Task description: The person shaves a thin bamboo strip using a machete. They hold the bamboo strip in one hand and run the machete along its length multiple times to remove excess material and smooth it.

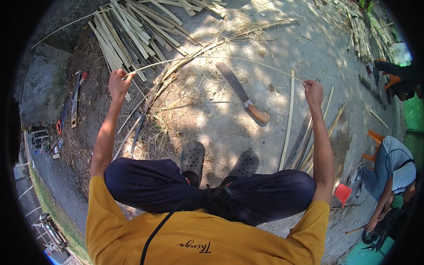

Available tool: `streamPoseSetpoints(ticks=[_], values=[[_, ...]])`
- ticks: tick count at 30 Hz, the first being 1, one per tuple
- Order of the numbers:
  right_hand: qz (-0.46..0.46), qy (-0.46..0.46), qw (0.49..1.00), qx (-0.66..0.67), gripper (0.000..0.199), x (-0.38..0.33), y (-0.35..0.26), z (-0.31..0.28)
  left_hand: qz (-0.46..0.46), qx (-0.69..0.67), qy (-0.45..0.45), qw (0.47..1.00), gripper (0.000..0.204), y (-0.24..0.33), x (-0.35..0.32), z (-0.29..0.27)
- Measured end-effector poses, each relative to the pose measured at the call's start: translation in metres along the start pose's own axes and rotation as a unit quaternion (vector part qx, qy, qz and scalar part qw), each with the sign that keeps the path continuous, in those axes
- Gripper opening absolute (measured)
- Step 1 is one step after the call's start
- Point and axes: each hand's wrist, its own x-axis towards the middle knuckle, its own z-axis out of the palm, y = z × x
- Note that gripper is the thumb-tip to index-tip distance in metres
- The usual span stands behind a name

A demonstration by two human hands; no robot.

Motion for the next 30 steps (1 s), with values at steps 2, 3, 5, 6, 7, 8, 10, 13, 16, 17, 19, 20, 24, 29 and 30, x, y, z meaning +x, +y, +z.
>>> streamPoseSetpoints(ticks=[2,3,5,6,7,8,10,13,16,17,19,20,24,29,30], values=[[-0.053,0.027,0.996,-0.065,0.032,-0.004,0.008,0.001,0.037,-0.015,-0.025,0.999,0.06,-0.005,-0.002,0.008],[-0.077,0.071,0.991,-0.079,0.026,-0.014,-0.003,0.008,0.034,-0.007,-0.027,0.999,0.06,-0.015,-0.009,0.009],[-0.097,0.122,0.983,-0.098,0.022,-0.022,-0.011,0.008,0.06,-0.038,0.018,0.997,0.061,-0.018,-0.014,0.013],[-0.087,0.148,0.981,-0.094,0.02,-0.024,-0.01,0.008,0.029,-0.032,-0.013,0.999,0.062,-0.014,-0.013,0.013],[-0.078,0.173,0.978,-0.089,0.019,-0.026,-0.01,0.008,0.03,-0.034,-0.013,0.999,0.062,-0.009,-0.012,0.015],[-0.077,0.174,0.978,-0.091,0.019,-0.025,-0.01,0.007,0.002,-0.013,-0.021,1.0,0.063,-0.004,-0.011,0.016],[-0.057,0.15,0.986,-0.037,0.02,-0.022,-0.011,0.006,-0.025,0.009,-0.029,0.999,0.064,-0.001,-0.009,0.016],[-0.052,0.153,0.987,0.021,0.021,-0.016,-0.01,0.009,-0.051,-0.004,0.0,0.999,0.068,0.005,-0.006,0.013],[-0.012,0.138,0.988,0.062,0.021,-0.019,-0.006,0.007,-0.083,0.018,-0.043,0.995,0.068,0.012,-0.003,0.007],[-0.012,0.139,0.988,0.061,0.021,-0.02,-0.006,0.006,-0.095,0.012,-0.042,0.995,0.071,0.015,-0.005,0.005],[0.001,0.151,0.985,0.08,0.026,-0.022,-0.012,0.006,-0.109,0.01,-0.038,0.993,0.074,0.011,-0.005,0.004],[0.0,0.151,0.985,0.082,0.026,-0.021,-0.015,0.007,-0.112,-0.013,-0.011,0.994,0.079,0.01,-0.005,0.004],[0.077,0.16,0.977,0.115,0.051,-0.021,-0.023,0.006,-0.148,-0.058,0.034,0.987,0.089,0.02,-0.006,0.005],[0.135,0.145,0.968,0.152,0.067,-0.023,-0.022,0.006,-0.16,-0.075,0.044,0.983,0.094,0.03,-0.002,0.008],[0.139,0.147,0.967,0.155,0.067,-0.022,-0.022,0.008,-0.171,-0.081,0.035,0.981,0.095,0.029,-0.001,0.007]])
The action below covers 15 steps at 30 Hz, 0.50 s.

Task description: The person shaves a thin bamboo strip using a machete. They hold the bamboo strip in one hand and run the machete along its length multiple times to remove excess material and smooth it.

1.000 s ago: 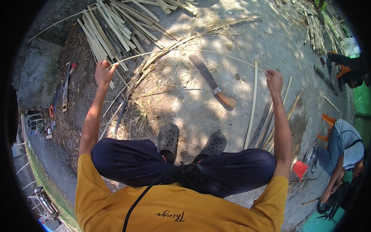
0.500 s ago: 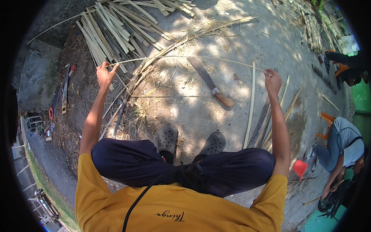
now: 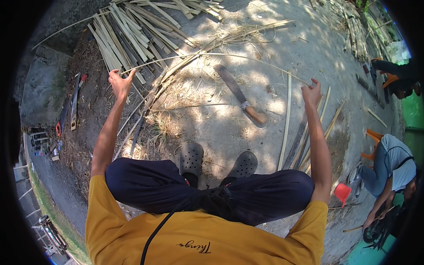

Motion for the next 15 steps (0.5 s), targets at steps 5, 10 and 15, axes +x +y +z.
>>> streamPoseSetpoints(ticks=[5,10,15], values=[[0.018,0.0,1.0,0.017,0.067,0.006,-0.003,0.002,0.069,-0.016,0.034,0.997,0.097,-0.007,-0.002,0.01],[0.017,-0.008,1.0,0.002,0.066,0.003,-0.002,0.002,0.084,-0.028,0.007,0.996,0.1,-0.002,-0.006,0.014],[0.016,-0.017,1.0,0.018,0.066,0.006,0.004,0.008,0.131,-0.033,0.028,0.99,0.1,-0.002,-0.007,0.014]])
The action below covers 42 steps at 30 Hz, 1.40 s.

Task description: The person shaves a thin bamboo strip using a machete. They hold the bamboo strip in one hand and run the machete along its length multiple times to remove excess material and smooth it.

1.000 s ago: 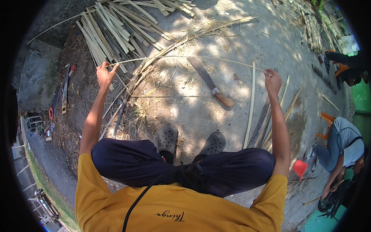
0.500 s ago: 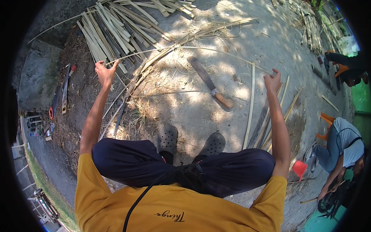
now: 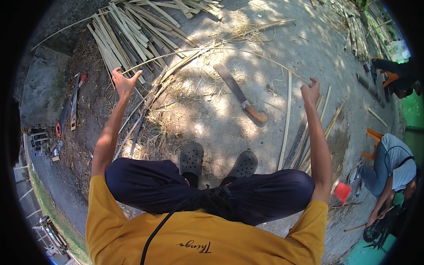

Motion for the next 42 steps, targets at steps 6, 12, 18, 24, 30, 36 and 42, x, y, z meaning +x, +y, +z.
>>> streamPoseSetpoints(ticks=[6,12,18,24,30,36,42], values=[[0.001,-0.008,1.0,0.014,0.066,0.008,0.006,0.005,0.001,-0.016,-0.004,1.0,0.101,0.001,-0.001,0.001],[0.008,-0.013,1.0,-0.004,0.066,0.008,0.005,0.008,0.012,-0.001,0.0,1.0,0.102,0.003,-0.002,0.001],[0.002,-0.012,1.0,-0.006,0.064,0.006,0.001,0.006,0.0,-0.007,-0.01,1.0,0.1,0.005,-0.001,-0.001],[-0.027,-0.001,0.999,-0.044,0.058,-0.005,-0.005,-0.003,-0.019,0.006,-0.041,0.999,0.093,0.005,-0.001,0.0],[-0.182,-0.097,0.979,-0.003,0.021,0.012,0.015,-0.033,-0.002,-0.032,-0.097,0.995,0.089,-0.087,0.032,-0.027],[-0.164,-0.259,0.952,0.009,0.018,0.01,0.014,-0.057,-0.038,0.222,-0.397,0.89,0.067,-0.093,0.012,-0.065],[-0.206,-0.346,0.915,-0.032,0.017,-0.034,-0.051,-0.027,0.207,-0.04,-0.409,0.888,0.047,0.049,-0.048,-0.072]])
